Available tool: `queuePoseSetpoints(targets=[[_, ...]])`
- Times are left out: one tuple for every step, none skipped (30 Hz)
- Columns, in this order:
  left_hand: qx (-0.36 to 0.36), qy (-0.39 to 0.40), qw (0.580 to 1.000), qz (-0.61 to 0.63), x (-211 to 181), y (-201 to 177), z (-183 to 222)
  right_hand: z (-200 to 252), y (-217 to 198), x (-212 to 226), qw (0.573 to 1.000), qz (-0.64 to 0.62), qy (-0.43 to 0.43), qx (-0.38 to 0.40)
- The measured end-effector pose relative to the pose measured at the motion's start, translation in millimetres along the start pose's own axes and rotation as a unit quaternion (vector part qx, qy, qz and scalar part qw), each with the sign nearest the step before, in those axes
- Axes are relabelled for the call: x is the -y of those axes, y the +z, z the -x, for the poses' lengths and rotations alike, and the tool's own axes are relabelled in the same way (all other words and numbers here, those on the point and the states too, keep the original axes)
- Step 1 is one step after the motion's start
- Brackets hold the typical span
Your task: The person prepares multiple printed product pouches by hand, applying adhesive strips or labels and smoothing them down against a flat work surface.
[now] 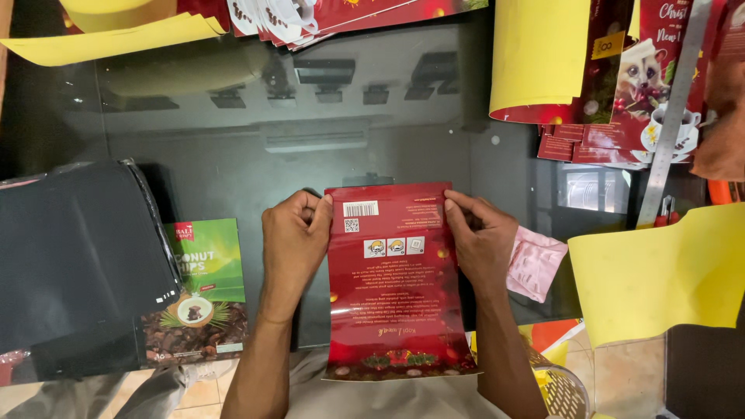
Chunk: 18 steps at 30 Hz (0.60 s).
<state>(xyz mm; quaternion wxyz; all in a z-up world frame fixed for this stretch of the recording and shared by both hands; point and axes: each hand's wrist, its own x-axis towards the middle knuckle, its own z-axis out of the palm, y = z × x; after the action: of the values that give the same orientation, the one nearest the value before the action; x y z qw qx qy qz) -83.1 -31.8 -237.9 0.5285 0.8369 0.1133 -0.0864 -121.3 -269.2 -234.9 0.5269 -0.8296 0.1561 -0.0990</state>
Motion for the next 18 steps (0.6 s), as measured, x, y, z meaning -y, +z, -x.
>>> queuePoseSetpoints(targets=[[-0.002, 0.0, 1.0, 0.002, -3, 0, 0, 0, 0, -1, 1.0, 0.002, 0.004, 0.003], [-0.002, 0.001, 1.0, 0.001, -1, 1, 0, 0, 0, -3, 1.0, 0.001, 0.004, 0.003], [-0.004, 0.0, 1.0, 0.004, 1, 1, -1, -1, 1, -5, 1.0, 0.002, 0.006, 0.005], [-0.005, 0.0, 1.0, 0.006, 3, 1, -1, -1, 1, -7, 1.0, 0.004, 0.007, 0.007], [-0.006, 0.001, 1.0, 0.007, 2, 2, -2, -3, -1, -9, 1.0, 0.003, 0.006, 0.007], [-0.005, 0.007, 1.0, -0.004, 2, 1, -2, -4, -2, -11, 1.0, 0.018, 0.001, 0.014], [-0.004, 0.013, 1.0, -0.015, 2, 1, -2, -5, -3, -12, 0.999, 0.033, -0.003, 0.021], [-0.006, 0.013, 1.0, -0.015, 4, -1, -6, -7, -4, -15, 0.999, 0.033, -0.004, 0.022], [0.01, -0.011, 0.996, -0.089, 6, -3, -9, -9, -6, -17, 0.998, 0.059, 0.004, 0.037], [0.025, -0.032, 0.986, -0.162, 7, -4, -14, -13, -8, -18, 0.995, 0.086, 0.01, 0.051], [0.023, -0.029, 0.986, -0.16, 2, -12, -14, -12, -12, -12, 0.995, 0.086, 0.007, 0.049], [0.029, -0.027, 0.966, -0.256, -4, -20, -13, -11, -16, -6, 0.973, 0.212, -0.067, 0.064], [0.033, -0.025, 0.936, -0.35, -10, -28, -13, -9, -20, 0, 0.93, 0.332, -0.139, 0.078], [0.029, -0.021, 0.937, -0.348, -5, -29, -12, -6, -19, 7, 0.929, 0.332, -0.144, 0.074], [0.007, 0.178, 0.929, -0.325, -1, -30, -12, -2, -17, 15, 0.884, 0.42, -0.149, 0.143], [-0.015, 0.371, 0.882, -0.29, 4, -32, -10, 2, -15, 22, 0.826, 0.501, -0.15, 0.21], [-0.018, 0.372, 0.881, -0.29, 14, -35, -9, 1, -12, 32, 0.826, 0.501, -0.153, 0.208], [-0.009, 0.429, 0.854, -0.295, 25, -38, -7, 0, -8, 43, 0.816, 0.483, -0.173, 0.266]])
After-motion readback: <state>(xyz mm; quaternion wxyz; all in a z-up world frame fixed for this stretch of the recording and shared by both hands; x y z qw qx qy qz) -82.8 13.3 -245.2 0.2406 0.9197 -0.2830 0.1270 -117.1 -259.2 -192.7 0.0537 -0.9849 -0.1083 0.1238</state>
